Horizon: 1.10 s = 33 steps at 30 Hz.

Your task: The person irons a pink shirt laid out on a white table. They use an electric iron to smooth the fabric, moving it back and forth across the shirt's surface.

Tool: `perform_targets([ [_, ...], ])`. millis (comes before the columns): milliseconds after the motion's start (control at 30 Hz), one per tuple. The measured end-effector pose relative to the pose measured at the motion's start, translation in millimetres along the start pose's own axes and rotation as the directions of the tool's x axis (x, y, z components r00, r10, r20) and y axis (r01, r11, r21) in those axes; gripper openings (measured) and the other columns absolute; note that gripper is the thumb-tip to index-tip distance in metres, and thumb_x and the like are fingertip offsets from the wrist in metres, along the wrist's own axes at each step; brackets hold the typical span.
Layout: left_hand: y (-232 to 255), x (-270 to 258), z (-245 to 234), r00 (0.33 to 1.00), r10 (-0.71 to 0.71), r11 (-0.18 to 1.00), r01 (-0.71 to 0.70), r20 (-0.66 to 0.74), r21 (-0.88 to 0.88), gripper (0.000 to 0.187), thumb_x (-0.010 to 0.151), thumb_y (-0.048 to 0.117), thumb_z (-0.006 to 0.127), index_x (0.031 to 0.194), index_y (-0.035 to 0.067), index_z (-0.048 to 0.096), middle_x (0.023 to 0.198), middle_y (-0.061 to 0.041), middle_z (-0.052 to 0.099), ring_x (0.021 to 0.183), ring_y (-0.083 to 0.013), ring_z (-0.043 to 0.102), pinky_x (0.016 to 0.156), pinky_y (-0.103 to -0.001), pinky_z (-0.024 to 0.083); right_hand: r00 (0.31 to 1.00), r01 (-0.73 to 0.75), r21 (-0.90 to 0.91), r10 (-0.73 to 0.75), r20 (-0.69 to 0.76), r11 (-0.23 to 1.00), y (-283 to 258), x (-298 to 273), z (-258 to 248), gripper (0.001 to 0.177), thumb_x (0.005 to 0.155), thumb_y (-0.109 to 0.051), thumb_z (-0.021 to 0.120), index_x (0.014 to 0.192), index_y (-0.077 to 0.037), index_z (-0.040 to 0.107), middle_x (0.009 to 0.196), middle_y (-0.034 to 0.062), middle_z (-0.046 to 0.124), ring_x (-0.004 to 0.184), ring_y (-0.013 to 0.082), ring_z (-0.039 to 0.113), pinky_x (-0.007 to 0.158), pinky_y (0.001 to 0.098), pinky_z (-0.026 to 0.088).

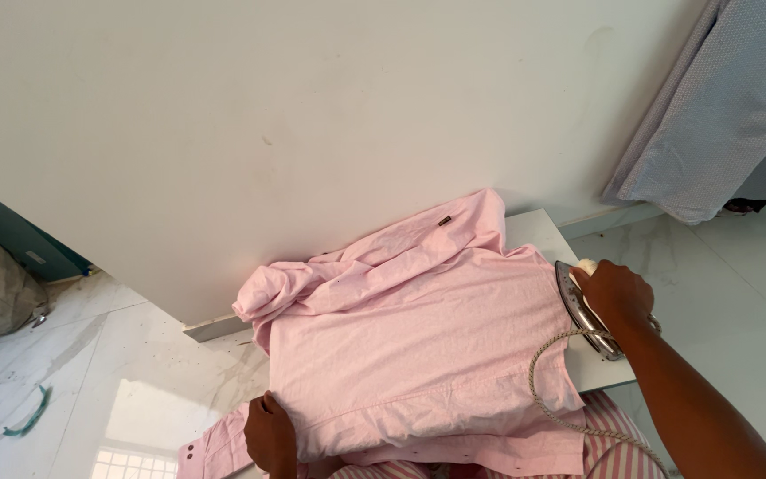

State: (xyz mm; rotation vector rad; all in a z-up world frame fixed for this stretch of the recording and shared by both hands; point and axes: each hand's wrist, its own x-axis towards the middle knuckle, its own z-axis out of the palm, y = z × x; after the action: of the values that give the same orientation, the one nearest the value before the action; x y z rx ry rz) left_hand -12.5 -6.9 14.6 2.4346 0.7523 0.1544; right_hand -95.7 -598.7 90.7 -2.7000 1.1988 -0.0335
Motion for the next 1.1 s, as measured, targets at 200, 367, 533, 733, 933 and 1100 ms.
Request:
perform_targets([
  [200, -5.3, -10.3, -3.6, 1.000, -0.001, 1.000, 0.002, -0.026, 0.024, 0.046, 0.108, 0.048, 0.041, 0.112, 0.014, 0.072, 0.103, -0.015, 0.077, 0.096, -0.0404, 0.072, 0.080, -0.052, 0.055, 0.999, 0.020, -0.005, -0.020, -0.029, 1.000, 3.1, 3.6, 6.1, 0.062, 0.098, -0.065, 0.053, 0.105, -0.008, 0.075, 0.097, 0.0149, 0.079, 0.092, 0.0348, 0.077, 0.075, 0.0473, 0.059],
  [367, -19.5, -18.0, 1.0, 0.997, 0.017, 1.000, -0.016, -0.070, 0.012, 0.044, 0.107, 0.047, 0.040, 0.114, 0.016, 0.070, 0.104, -0.017, 0.076, 0.094, -0.0439, 0.071, 0.077, -0.054, 0.055, 1.000, 0.031, 0.021, -0.031, 0.004, 0.999, 5.8, 6.8, 9.2, 0.063, 0.097, -0.066, 0.053, 0.107, -0.008, 0.077, 0.100, 0.0152, 0.080, 0.096, 0.0362, 0.076, 0.079, 0.0488, 0.059],
  [533, -33.6, -11.2, 4.1, 0.981, 0.192, 0.981, -0.190, -0.038, 0.039, 0.037, 0.108, 0.038, 0.040, 0.121, 0.014, 0.065, 0.112, -0.014, 0.074, 0.103, -0.0383, 0.070, 0.085, -0.051, 0.054, 0.993, 0.113, 0.036, -0.114, 0.034, 0.993, 6.5, 3.8, -0.8, 0.066, 0.094, -0.070, 0.054, 0.109, -0.010, 0.077, 0.103, 0.0154, 0.079, 0.099, 0.0371, 0.075, 0.084, 0.0498, 0.057],
  [733, -14.0, 1.6, 2.3, 0.828, 0.557, 0.824, -0.541, -0.064, 0.171, 0.034, 0.091, 0.021, 0.056, 0.123, 0.010, 0.063, 0.127, -0.011, 0.066, 0.121, -0.0324, 0.059, 0.099, -0.047, 0.047, 0.965, 0.241, 0.053, -0.246, 0.091, 0.969, -30.6, -23.8, -50.9, 0.064, 0.092, -0.070, 0.053, 0.108, -0.015, 0.079, 0.102, 0.0116, 0.080, 0.096, 0.0332, 0.076, 0.085, 0.0484, 0.058],
  [933, 17.8, -8.0, 22.7, 0.623, 0.778, 0.625, -0.759, -0.076, 0.182, 0.032, 0.090, 0.015, 0.058, 0.119, 0.005, 0.064, 0.128, -0.013, 0.065, 0.124, -0.0326, 0.057, 0.108, -0.048, 0.041, 0.789, 0.577, 0.003, -0.559, 0.254, 0.817, -123.1, -76.1, -63.4, 0.055, 0.088, -0.070, 0.052, 0.108, -0.025, 0.076, 0.096, 0.0064, 0.078, 0.089, 0.0264, 0.077, 0.083, 0.0448, 0.058],
  [1100, 26.1, -6.8, 34.0, 0.588, 0.808, 0.587, -0.801, -0.035, 0.113, 0.037, 0.094, 0.019, 0.056, 0.127, 0.003, 0.062, 0.135, -0.016, 0.062, 0.129, -0.0356, 0.053, 0.113, -0.048, 0.036, 0.620, 0.731, 0.132, -0.732, 0.283, 0.670, -200.9, -128.2, -22.3, 0.055, 0.085, -0.068, 0.059, 0.101, -0.018, 0.076, 0.092, 0.0100, 0.077, 0.086, 0.0300, 0.075, 0.079, 0.0472, 0.057],
])
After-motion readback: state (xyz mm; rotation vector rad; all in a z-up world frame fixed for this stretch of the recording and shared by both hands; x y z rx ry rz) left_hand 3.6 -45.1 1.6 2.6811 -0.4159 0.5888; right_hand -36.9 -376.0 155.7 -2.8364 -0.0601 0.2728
